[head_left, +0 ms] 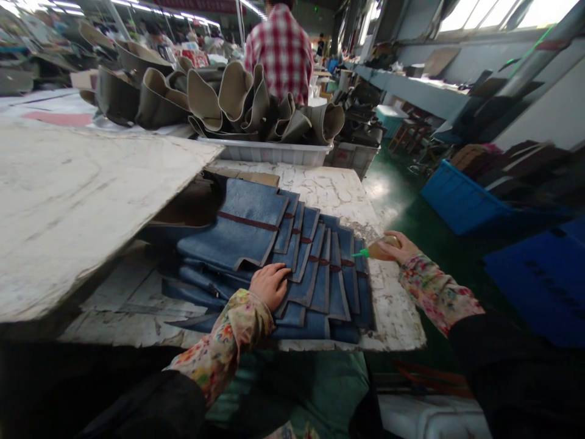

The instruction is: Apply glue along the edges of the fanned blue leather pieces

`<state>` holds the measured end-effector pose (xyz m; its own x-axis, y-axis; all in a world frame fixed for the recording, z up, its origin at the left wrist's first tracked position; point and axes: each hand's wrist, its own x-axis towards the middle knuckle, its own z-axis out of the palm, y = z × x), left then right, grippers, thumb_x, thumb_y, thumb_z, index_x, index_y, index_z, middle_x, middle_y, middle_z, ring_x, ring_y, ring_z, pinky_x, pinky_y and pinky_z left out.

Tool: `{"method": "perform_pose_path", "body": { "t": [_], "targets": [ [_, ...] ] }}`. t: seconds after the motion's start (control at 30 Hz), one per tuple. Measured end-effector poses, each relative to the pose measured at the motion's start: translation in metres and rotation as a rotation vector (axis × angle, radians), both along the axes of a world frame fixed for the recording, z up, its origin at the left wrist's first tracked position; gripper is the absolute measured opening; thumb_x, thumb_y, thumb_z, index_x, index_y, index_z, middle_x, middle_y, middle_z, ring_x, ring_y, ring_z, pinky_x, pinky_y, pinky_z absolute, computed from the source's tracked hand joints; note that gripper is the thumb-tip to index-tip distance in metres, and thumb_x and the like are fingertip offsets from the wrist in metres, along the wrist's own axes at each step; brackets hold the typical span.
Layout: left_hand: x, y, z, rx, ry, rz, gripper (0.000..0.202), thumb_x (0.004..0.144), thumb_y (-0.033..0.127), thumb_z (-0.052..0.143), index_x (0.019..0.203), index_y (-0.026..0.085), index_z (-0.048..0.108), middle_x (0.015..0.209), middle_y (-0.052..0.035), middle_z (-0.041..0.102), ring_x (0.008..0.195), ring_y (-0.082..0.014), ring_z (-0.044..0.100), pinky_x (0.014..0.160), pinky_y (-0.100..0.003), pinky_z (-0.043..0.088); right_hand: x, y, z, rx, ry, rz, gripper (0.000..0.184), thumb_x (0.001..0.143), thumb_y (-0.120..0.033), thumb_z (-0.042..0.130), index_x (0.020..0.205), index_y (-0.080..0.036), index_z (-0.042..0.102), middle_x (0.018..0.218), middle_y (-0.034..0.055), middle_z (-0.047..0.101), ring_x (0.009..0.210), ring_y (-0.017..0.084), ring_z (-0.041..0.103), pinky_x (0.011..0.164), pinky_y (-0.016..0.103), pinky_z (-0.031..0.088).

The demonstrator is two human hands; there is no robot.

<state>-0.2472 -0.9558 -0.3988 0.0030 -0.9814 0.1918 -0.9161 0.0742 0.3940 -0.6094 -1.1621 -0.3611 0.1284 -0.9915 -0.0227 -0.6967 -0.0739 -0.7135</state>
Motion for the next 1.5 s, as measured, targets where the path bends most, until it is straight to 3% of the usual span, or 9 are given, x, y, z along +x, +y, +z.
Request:
{"method": "perform_pose_path", "body": {
  "t": [0.1,0.33,0.53,0.67,0.87,1.13,1.37,1.5],
  "targets": [
    [0.000,0.001,-0.001,0.004,-0.004,-0.005,0.034,0.084,0.028,0.046,0.115,0.026,0.060,0.125,-0.0034,0.057,0.117,-0.0219,0.050,0.099,-0.043,0.040,-0.006,0.013,0.006,0.085,0.016,0.059,0.072,0.055,-0.062,0.065,0.112,-0.018,0.052,0.102,0.0092,0.061,0.093,0.025,0.057,0.085,0.041,0.048],
    [-0.001,0.004,0.001,0.013,-0.009,-0.012,0.035,0.084,0.027,0.046,0.115,0.026,0.060,0.125,-0.0038,0.057,0.117,-0.0221,0.050,0.098,-0.043,0.040,0.001,0.027,0.009,-0.074,-0.055,0.034,0.063,0.054,-0.058,0.063,0.102,-0.018,0.055,0.090,0.0078,0.062,0.086,0.026,0.058,0.083,0.045,0.048],
    [-0.002,0.004,0.001,0.003,-0.009,-0.003,0.034,0.083,0.027,0.046,0.115,0.026,0.060,0.124,-0.0037,0.058,0.116,-0.0216,0.050,0.098,-0.042,0.040,-0.003,0.048,0.013,0.028,-0.022,0.074,0.064,0.054,-0.057,0.064,0.105,-0.019,0.055,0.098,0.0085,0.061,0.093,0.027,0.057,0.087,0.043,0.047],
    [-0.003,0.004,-0.001,-0.006,-0.019,-0.007,0.034,0.085,0.028,0.044,0.115,0.026,0.060,0.125,-0.0022,0.057,0.116,-0.0210,0.050,0.098,-0.041,0.040,-0.005,0.069,0.016,-0.010,-0.058,0.128,0.055,0.060,-0.055,0.060,0.102,-0.019,0.055,0.090,0.0068,0.061,0.088,0.026,0.058,0.085,0.042,0.048],
    [-0.006,0.005,0.000,0.003,-0.031,-0.007,0.034,0.085,0.028,0.044,0.114,0.026,0.060,0.124,-0.0023,0.058,0.115,-0.0211,0.051,0.097,-0.041,0.040,-0.010,0.068,0.014,-0.037,-0.021,0.088,0.061,0.054,-0.058,0.062,0.099,-0.019,0.053,0.099,0.0093,0.059,0.093,0.027,0.056,0.090,0.046,0.045],
    [-0.008,0.007,0.001,0.004,-0.037,-0.005,0.034,0.085,0.029,0.044,0.114,0.026,0.060,0.124,-0.0031,0.058,0.115,-0.0210,0.051,0.098,-0.041,0.040,-0.027,0.113,0.003,-0.097,-0.041,0.286,0.047,0.069,-0.051,0.058,0.104,-0.019,0.052,0.099,0.0072,0.056,0.094,0.024,0.055,0.091,0.041,0.044],
    [-0.010,0.009,-0.001,0.017,-0.051,-0.009,0.035,0.084,0.029,0.044,0.116,0.025,0.060,0.125,-0.0031,0.057,0.116,-0.0211,0.050,0.099,-0.041,0.039,-0.032,0.116,0.001,-0.155,-0.007,0.332,0.052,0.067,-0.054,0.058,0.103,-0.017,0.051,0.101,0.0109,0.055,0.098,0.027,0.054,0.093,0.046,0.043],
    [-0.011,0.010,0.000,0.009,-0.047,-0.011,0.035,0.084,0.029,0.045,0.115,0.025,0.060,0.125,-0.0023,0.057,0.117,-0.0210,0.050,0.098,-0.041,0.039,-0.032,0.132,0.004,-0.153,0.001,0.371,0.045,0.073,-0.048,0.056,0.106,-0.018,0.051,0.102,0.0087,0.055,0.098,0.024,0.054,0.093,0.042,0.043]
  ]
}}
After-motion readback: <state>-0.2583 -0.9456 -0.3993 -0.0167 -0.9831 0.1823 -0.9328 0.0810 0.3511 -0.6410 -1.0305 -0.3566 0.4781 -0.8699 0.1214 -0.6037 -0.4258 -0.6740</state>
